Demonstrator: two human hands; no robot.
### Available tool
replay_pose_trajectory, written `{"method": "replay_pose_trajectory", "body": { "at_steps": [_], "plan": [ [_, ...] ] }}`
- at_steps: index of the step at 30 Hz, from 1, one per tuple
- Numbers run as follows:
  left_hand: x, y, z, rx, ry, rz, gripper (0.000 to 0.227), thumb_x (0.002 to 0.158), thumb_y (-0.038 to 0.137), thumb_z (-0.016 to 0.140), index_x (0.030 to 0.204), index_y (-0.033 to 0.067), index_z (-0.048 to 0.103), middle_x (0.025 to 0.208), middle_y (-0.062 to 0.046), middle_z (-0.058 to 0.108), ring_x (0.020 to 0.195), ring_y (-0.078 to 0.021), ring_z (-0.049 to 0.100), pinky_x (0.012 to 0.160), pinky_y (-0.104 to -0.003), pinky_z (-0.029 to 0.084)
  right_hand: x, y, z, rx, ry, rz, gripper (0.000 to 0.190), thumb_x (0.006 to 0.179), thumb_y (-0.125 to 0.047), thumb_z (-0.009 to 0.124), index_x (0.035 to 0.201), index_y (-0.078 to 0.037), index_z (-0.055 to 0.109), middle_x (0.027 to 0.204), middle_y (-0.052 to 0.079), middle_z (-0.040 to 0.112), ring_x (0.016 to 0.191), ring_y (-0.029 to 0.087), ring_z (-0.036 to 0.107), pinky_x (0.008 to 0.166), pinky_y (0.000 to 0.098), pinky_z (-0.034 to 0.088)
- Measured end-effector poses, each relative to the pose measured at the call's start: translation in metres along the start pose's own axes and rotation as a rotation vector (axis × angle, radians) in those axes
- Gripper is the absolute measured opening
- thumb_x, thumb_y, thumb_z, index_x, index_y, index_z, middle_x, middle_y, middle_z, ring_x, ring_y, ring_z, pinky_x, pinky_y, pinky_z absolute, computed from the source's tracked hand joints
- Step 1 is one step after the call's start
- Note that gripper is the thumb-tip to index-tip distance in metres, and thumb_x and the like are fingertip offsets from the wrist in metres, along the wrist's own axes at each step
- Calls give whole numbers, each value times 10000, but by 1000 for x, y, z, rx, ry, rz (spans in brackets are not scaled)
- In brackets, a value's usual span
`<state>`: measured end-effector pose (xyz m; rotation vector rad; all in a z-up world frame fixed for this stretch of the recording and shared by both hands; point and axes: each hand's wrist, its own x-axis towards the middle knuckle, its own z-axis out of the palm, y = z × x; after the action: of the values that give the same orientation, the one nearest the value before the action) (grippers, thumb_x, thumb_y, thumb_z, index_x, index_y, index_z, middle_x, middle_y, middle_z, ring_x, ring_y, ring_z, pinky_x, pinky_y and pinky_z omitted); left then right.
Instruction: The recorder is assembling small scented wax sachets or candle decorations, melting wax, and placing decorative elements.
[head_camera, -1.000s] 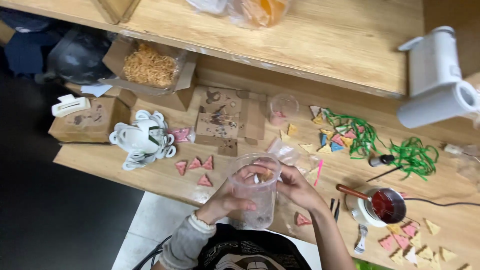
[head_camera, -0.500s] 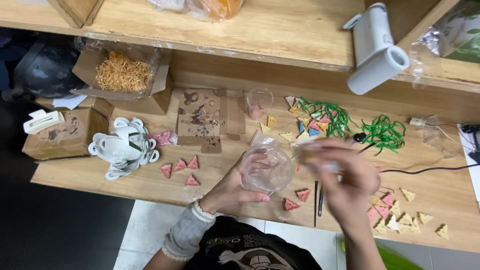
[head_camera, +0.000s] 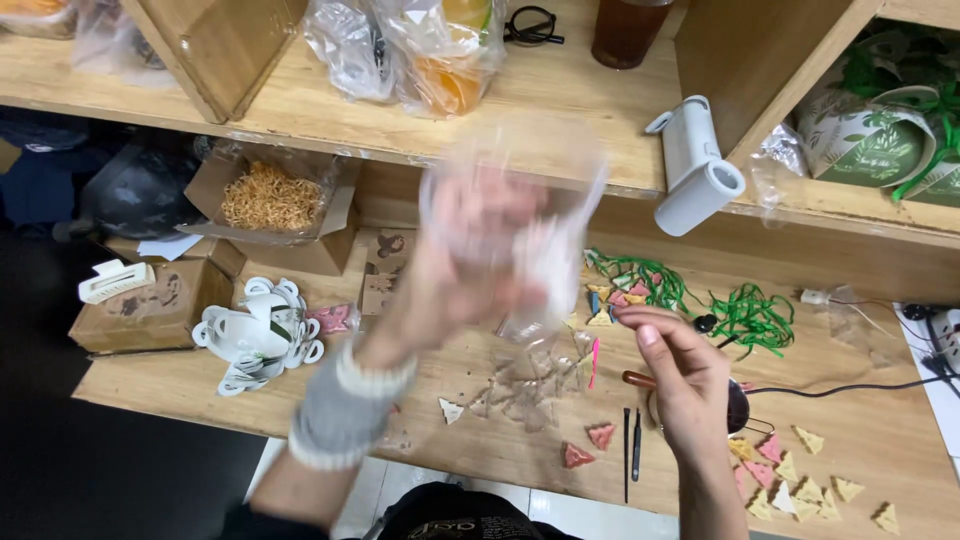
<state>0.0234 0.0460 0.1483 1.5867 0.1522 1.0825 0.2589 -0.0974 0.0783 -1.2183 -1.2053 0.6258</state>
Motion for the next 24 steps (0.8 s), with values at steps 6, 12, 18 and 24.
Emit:
{"method": "replay_pose_trajectory", "body": {
  "at_steps": [6,12,18,24],
  "plan": [
    [141,-15,-27,469,95,151,985,849,256,964,1578,40,337,1479,-207,492,1370,-349,602,1097,-480,568,-18,26,-2,-52,1,138,209,973,-122,644,1098,-15,773,1132,90,786,1035,154,713,896,312,548],
    [175,-83,-52,418,143,64,1162,809,264,926,1591,-4,110,1467,-244,472,1399,-376,541,1091,-482,548,-31,48,-13,-76,-79,264,232,954,-127,676,1134,-19,777,1076,82,805,982,141,707,896,282,545],
    [86,-47,-14,614,240,371,958,997,133,910,1614,-16,192,1626,-241,377,1548,-361,404,1317,-472,355,-40,37,-1,-114,-37,293,291,937,-120,681,1204,-12,724,1109,75,785,1040,146,706,933,299,543],
    [-117,-162,81,-550,389,-60,426,1052,299,549,1361,7,563,1469,-204,516,1310,-323,566,1137,-469,486,-75,23,69,-451,27,-459,349,1005,-256,581,1281,-46,618,1366,169,635,1349,342,588,1192,516,365]
  ]
}}
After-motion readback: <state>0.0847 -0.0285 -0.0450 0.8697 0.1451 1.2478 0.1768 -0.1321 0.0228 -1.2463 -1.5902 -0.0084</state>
